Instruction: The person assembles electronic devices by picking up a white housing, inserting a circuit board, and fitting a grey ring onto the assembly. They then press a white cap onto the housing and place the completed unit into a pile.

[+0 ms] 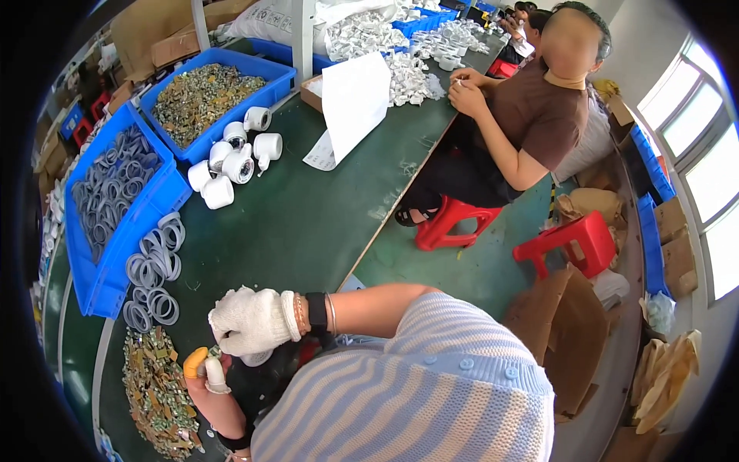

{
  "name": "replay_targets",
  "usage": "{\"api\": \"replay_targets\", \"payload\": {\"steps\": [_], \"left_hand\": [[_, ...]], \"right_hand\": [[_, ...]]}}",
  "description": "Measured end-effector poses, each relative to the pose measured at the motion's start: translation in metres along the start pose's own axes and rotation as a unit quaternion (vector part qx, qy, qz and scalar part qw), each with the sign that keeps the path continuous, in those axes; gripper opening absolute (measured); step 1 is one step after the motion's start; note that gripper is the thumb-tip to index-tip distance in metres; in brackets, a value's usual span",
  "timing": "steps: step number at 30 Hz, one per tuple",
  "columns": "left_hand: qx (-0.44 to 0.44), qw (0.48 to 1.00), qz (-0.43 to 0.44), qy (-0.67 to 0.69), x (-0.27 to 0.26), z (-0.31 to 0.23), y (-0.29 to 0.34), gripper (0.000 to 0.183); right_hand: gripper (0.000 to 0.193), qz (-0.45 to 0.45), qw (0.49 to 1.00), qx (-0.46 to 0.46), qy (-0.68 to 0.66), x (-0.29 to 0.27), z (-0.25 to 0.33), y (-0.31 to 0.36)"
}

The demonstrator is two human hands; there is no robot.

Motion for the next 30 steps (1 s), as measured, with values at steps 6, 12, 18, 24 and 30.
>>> {"api": "replay_targets", "payload": {"steps": [6,12,18,24,30], "left_hand": [[0.010,1.000,0.018,0.002,0.000,0.000,0.002,0.028],[-0.106,0.978,0.004,0.178,-0.010,0.018,-0.002,0.037],[-0.041,0.999,-0.029,-0.006,-0.015,-0.001,0.003,0.026],[0.016,0.985,0.060,-0.160,-0.005,-0.014,-0.004,0.027],[-0.084,0.986,0.096,0.105,0.000,-0.001,0.005,0.034]], "right_hand": [[0.016,-0.006,0.998,-0.001,0.054,0.000,-0.001,-0.006],[0.018,-0.005,0.988,-0.094,0.119,0.004,0.007,-0.008],[0.020,0.024,0.991,-0.135,0.010,0.015,0.005,-0.015],[0.008,-0.112,0.978,-0.178,-0.009,-0.002,-0.001,-0.006],[0.008,0.010,0.996,-0.066,-0.054,0.003,0.007,-0.008]]}}
Point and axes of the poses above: each hand's wrist, its own y-axis away from the middle knuckle, its own x-axis out of the palm, z = x × y, the point moved 7 cm from there along -y, towards the middle knuckle, and after that the axes turned 7 degrees about -x, right-handed, at the moved point
